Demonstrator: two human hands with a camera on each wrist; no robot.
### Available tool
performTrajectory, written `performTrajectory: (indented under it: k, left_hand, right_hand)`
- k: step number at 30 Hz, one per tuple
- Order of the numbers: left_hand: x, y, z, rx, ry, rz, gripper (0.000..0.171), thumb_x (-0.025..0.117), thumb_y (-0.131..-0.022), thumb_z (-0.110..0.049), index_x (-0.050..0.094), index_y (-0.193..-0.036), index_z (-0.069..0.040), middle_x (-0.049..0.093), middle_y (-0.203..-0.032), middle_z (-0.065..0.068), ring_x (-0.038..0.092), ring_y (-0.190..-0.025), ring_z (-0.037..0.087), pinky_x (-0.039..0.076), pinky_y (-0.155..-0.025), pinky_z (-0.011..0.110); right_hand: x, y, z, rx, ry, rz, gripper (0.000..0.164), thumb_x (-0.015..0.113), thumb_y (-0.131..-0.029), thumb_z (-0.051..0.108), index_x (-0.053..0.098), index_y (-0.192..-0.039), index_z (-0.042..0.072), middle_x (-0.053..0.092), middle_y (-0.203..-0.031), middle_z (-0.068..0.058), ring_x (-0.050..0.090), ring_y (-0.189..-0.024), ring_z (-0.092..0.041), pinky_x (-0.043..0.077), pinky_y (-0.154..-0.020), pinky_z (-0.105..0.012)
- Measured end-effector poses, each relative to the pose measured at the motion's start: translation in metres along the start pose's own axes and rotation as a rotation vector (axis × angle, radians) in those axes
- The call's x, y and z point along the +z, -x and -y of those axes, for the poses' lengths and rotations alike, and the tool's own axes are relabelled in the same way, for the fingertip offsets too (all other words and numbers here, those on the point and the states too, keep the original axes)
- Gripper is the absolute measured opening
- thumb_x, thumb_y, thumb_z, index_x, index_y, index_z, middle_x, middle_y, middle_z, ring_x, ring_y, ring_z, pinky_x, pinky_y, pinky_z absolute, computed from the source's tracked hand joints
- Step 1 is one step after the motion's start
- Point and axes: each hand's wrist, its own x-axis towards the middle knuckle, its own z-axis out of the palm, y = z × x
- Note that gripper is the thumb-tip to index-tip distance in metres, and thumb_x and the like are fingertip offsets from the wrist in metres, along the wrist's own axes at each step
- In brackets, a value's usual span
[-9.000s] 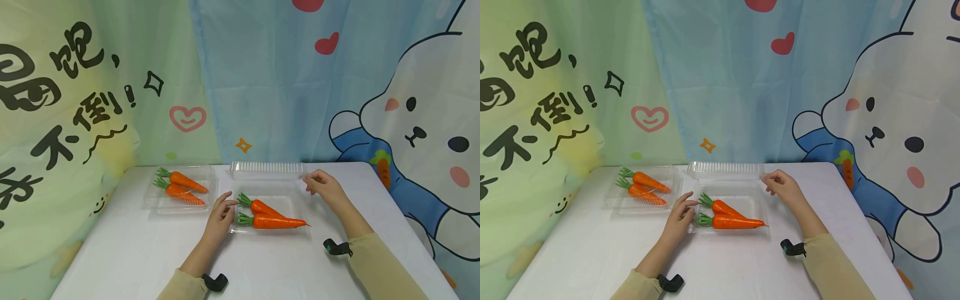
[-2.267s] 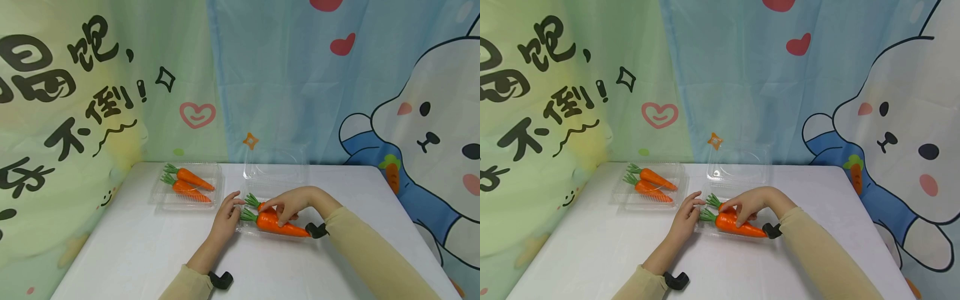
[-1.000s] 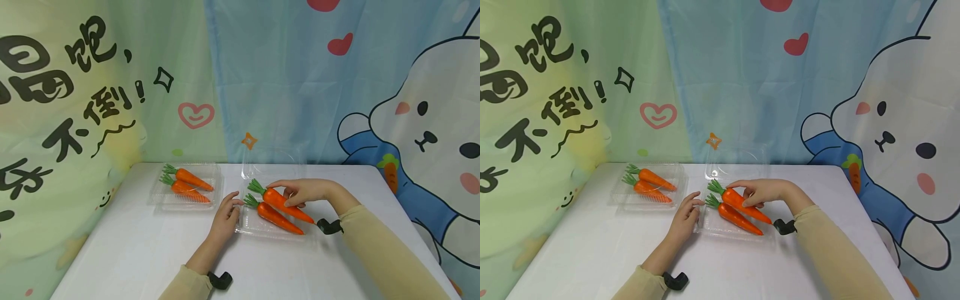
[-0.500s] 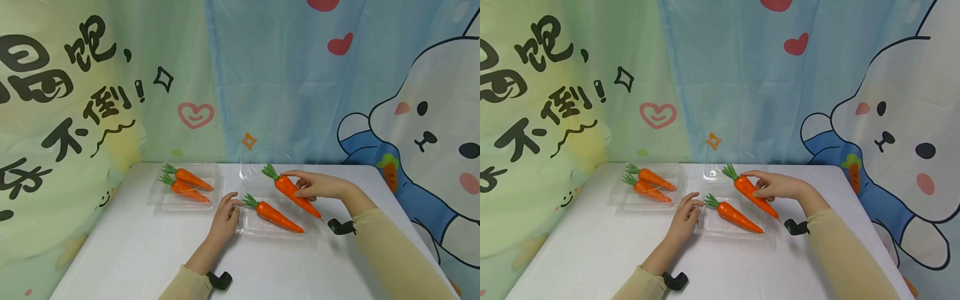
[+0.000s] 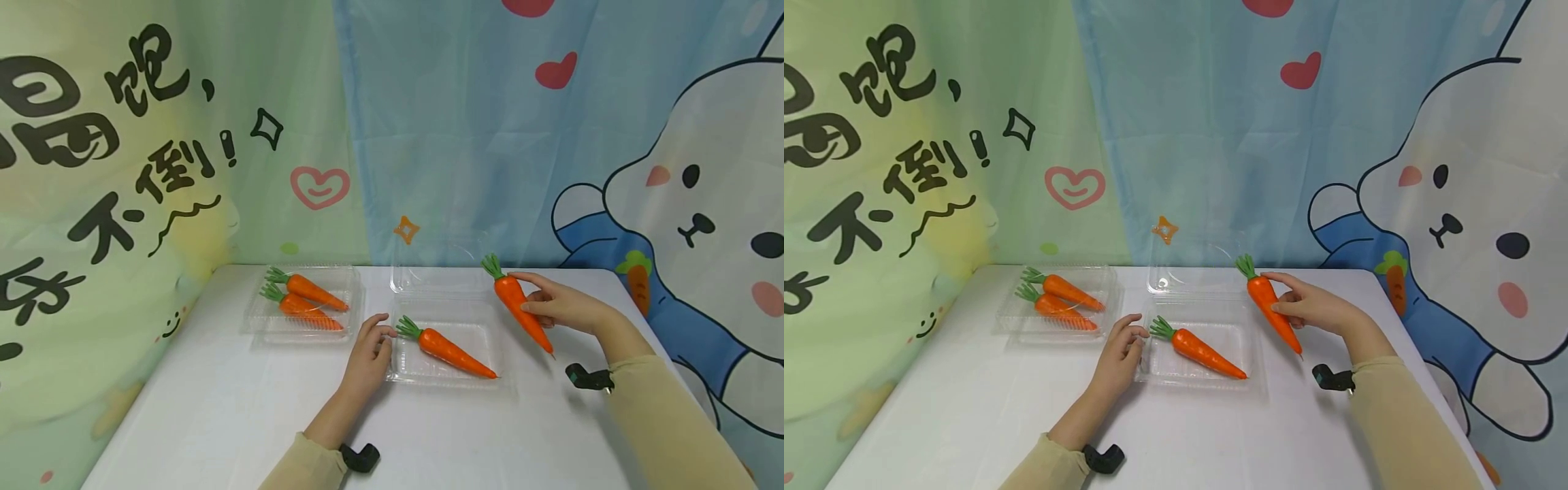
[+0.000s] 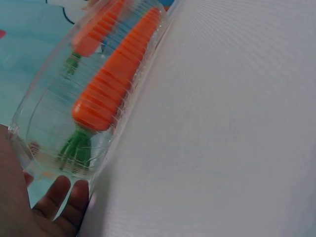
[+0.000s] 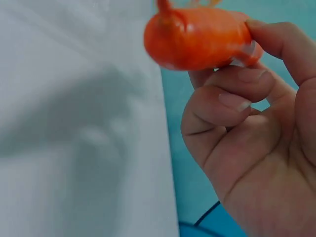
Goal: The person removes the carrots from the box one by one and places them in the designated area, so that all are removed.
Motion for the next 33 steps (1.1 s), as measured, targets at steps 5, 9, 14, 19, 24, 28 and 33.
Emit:
performTrajectory:
  k: [5,9,14,19,24,28,33]
  left_hand:
    - [0.001,0.001,0.000,-0.002,-0.014,-0.007,0.018,0.047,-0.098,-0.009,0.060,-0.105,-0.018,0.043,-0.149,-0.004,0.060,-0.084,0.011,0.052,-0.074,0.021]
    - [0.001,0.001,0.000,-0.005,-0.015,-0.003,0.017,0.047,-0.098,-0.009,0.061,-0.107,-0.015,0.043,-0.149,-0.004,0.059,-0.082,0.011,0.051,-0.074,0.021]
    - [0.001,0.000,0.001,-0.012,-0.020,0.001,0.018,0.046,-0.099,-0.010,0.061,-0.108,-0.014,0.042,-0.150,-0.005,0.059,-0.085,0.011,0.052,-0.076,0.022]
    - [0.000,0.000,0.000,-0.014,-0.019,0.004,0.018,0.046,-0.099,-0.010,0.062,-0.108,-0.014,0.042,-0.150,-0.006,0.059,-0.084,0.011,0.052,-0.076,0.022]
    - [0.000,0.000,0.001,-0.009,-0.016,0.002,0.018,0.046,-0.099,-0.009,0.062,-0.107,-0.014,0.042,-0.150,-0.005,0.059,-0.084,0.011,0.052,-0.076,0.022]
    - [0.001,-0.001,0.003,0.001,-0.017,-0.006,0.018,0.047,-0.098,-0.009,0.062,-0.106,-0.014,0.044,-0.149,-0.004,0.060,-0.084,0.011,0.052,-0.076,0.022]
    - [0.001,-0.001,0.004,0.001,-0.018,-0.013,0.018,0.047,-0.097,-0.009,0.062,-0.105,-0.016,0.044,-0.148,-0.005,0.059,-0.084,0.012,0.052,-0.076,0.022]
  right_hand:
    - [-0.004,0.003,-0.019,0.037,-0.043,-0.042,0.080,0.062,-0.095,0.041,0.013,-0.158,0.033,0.053,-0.094,-0.013,0.050,-0.074,-0.023,0.046,-0.068,-0.034]
    - [-0.008,0.003,-0.030,0.052,-0.089,-0.049,0.079,0.061,-0.097,0.038,0.012,-0.158,0.026,0.051,-0.089,-0.010,0.049,-0.074,-0.021,0.046,-0.068,-0.033]
    - [-0.011,0.000,-0.042,0.089,-0.116,-0.077,0.080,0.060,-0.098,0.039,0.011,-0.158,0.024,0.049,-0.090,-0.009,0.047,-0.076,-0.021,0.045,-0.068,-0.031]
    - [-0.014,-0.003,-0.052,0.124,-0.121,-0.102,0.081,0.058,-0.099,0.040,0.006,-0.159,0.021,0.046,-0.087,-0.007,0.046,-0.075,-0.020,0.043,-0.066,-0.030]
    - [-0.014,-0.007,-0.060,0.144,-0.130,-0.114,0.081,0.056,-0.100,0.038,0.004,-0.159,0.018,0.046,-0.081,-0.005,0.047,-0.073,-0.020,0.043,-0.065,-0.029]
    - [-0.012,-0.011,-0.066,0.141,-0.139,-0.124,0.080,0.055,-0.101,0.036,0.004,-0.159,0.016,0.045,-0.080,-0.004,0.046,-0.071,-0.019,0.043,-0.064,-0.029]
    - [-0.010,-0.012,-0.068,0.136,-0.147,-0.137,0.080,0.055,-0.101,0.036,0.004,-0.158,0.014,0.046,-0.081,-0.004,0.046,-0.071,-0.019,0.044,-0.065,-0.029]
